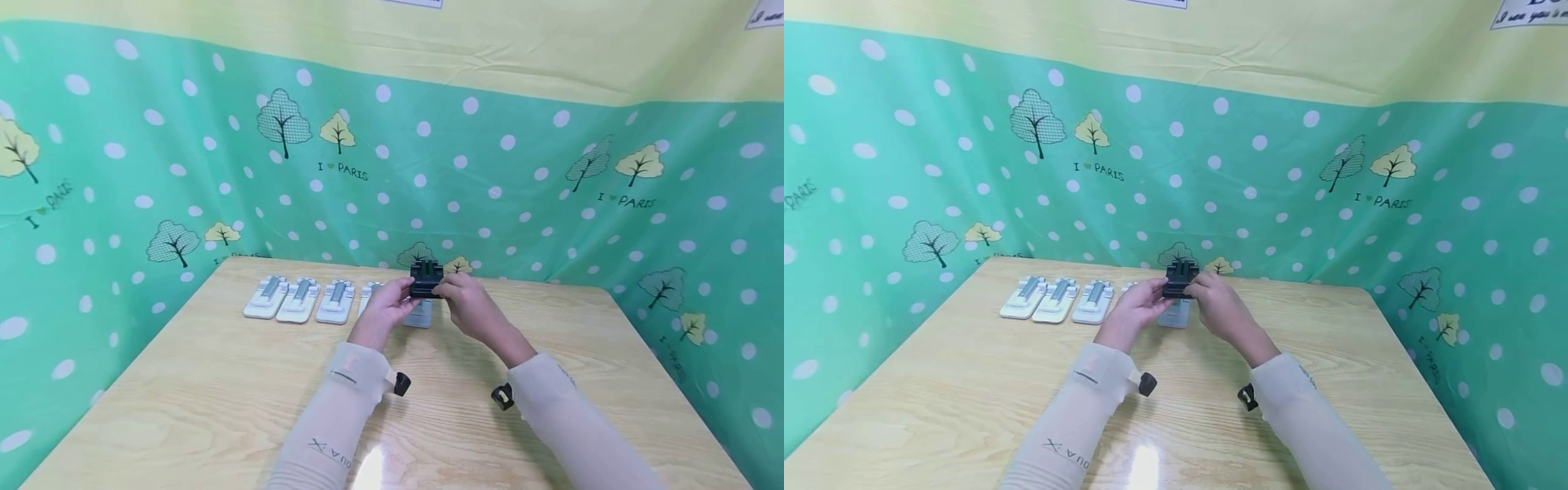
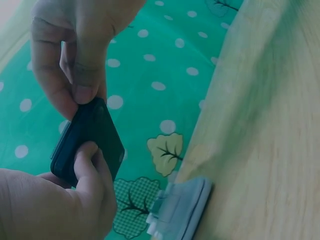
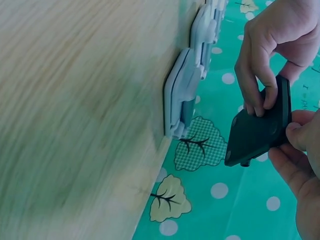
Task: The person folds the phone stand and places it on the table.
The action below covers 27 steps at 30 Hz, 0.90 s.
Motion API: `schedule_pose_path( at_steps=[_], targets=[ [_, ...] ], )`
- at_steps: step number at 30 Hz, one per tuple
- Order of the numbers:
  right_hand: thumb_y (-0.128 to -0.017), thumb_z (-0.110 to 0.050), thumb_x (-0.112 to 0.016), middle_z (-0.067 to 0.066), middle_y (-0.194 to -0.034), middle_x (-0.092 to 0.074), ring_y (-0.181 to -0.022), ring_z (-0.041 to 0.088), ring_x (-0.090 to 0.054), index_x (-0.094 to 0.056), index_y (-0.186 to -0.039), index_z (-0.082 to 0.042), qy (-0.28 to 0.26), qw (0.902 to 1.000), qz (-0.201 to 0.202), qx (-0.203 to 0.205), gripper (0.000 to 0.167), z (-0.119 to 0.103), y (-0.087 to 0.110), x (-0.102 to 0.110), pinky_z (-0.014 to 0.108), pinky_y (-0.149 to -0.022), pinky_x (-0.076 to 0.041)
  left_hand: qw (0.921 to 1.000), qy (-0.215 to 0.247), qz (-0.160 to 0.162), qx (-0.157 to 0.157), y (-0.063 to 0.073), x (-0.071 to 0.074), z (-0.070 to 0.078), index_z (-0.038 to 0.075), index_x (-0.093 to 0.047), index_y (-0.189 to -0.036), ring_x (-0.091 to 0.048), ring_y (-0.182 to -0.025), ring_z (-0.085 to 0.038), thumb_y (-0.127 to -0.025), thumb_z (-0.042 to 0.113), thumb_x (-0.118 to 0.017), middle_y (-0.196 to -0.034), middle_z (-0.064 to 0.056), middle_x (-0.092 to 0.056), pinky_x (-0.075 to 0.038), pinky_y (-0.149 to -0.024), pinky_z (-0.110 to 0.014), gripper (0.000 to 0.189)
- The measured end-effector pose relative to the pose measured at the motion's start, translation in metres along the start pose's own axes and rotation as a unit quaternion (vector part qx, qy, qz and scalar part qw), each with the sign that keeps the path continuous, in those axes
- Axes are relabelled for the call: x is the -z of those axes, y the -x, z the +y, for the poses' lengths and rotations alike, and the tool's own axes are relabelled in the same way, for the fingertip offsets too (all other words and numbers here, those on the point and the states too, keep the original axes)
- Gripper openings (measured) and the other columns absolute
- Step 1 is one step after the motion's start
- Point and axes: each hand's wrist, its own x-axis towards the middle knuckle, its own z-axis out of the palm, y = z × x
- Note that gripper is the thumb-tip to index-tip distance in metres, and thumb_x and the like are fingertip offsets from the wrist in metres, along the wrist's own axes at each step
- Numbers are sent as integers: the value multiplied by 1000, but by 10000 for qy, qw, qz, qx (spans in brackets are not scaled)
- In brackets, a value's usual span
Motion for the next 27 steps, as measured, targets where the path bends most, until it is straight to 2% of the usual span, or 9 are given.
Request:
schedule_pose_path(
  at_steps=[6, 10, 14, 18, 22, 27],
  targets=[
    [-87, 13, -69, 12, -96, -70, -92, 31, -65, -76, -97, 1, -16, 9999, -41, -100, 17, 6, 11, -1, 45, -86, -59, 9987, -504, 75, -54, -4, -5, -12, -12, -46, -143, -56, -132, -39, -101, -4, -55, -141, -31, -54, -56, -101, -37, 43],
    [-85, 12, -72, 13, -93, -68, -91, 31, -64, -75, -97, 2, 45, 9998, -115, -169, 16, 11, 21, -1, 45, -84, -59, 9950, -993, -13, -69, -8, -11, -21, -15, -46, -142, -56, -131, -40, -103, -4, -52, -141, -33, -53, -56, -100, -37, 41],
    [-86, 12, -72, 12, -95, -67, -92, 30, -65, -75, -97, 1, 79, 9984, -315, -457, 16, 17, 31, 2, 44, -84, -60, 9890, -1478, -25, -101, -13, -18, -30, -16, -46, -141, -57, -129, -41, -103, -5, -49, -140, -34, -54, -57, -98, -37, 39],
    [-86, 12, -74, 10, -92, -66, -87, 27, -64, -76, -96, -1, 71, 9963, -426, -748, 16, 24, 41, 6, 41, -80, -61, 9816, -1903, 133, -104, -19, -27, -40, -15, -44, -143, -60, -126, -41, -101, -8, -48, -138, -34, -56, -59, -95, -39, 42],
    [-84, 11, -76, 9, -90, -67, -85, 25, -64, -77, -96, -2, 51, 9951, -534, -831, 18, 31, 49, 7, 41, -78, -61, 9779, -2077, 222, -87, -23, -33, -48, -14, -36, -148, -61, -124, -42, -100, -11, -48, -138, -35, -54, -59, -95, -41, 50],
    [-83, 11, -77, 8, -90, -68, -86, 24, -65, -77, -96, -2, -40, 9935, -670, -920, 18, 37, 55, 7, 40, -80, -61, 9746, -2228, 228, 81, -28, -35, -55, -15, -37, -148, -59, -126, -42, -100, -11, -46, -139, -35, -54, -58, -98, -43, 49]
  ],
)
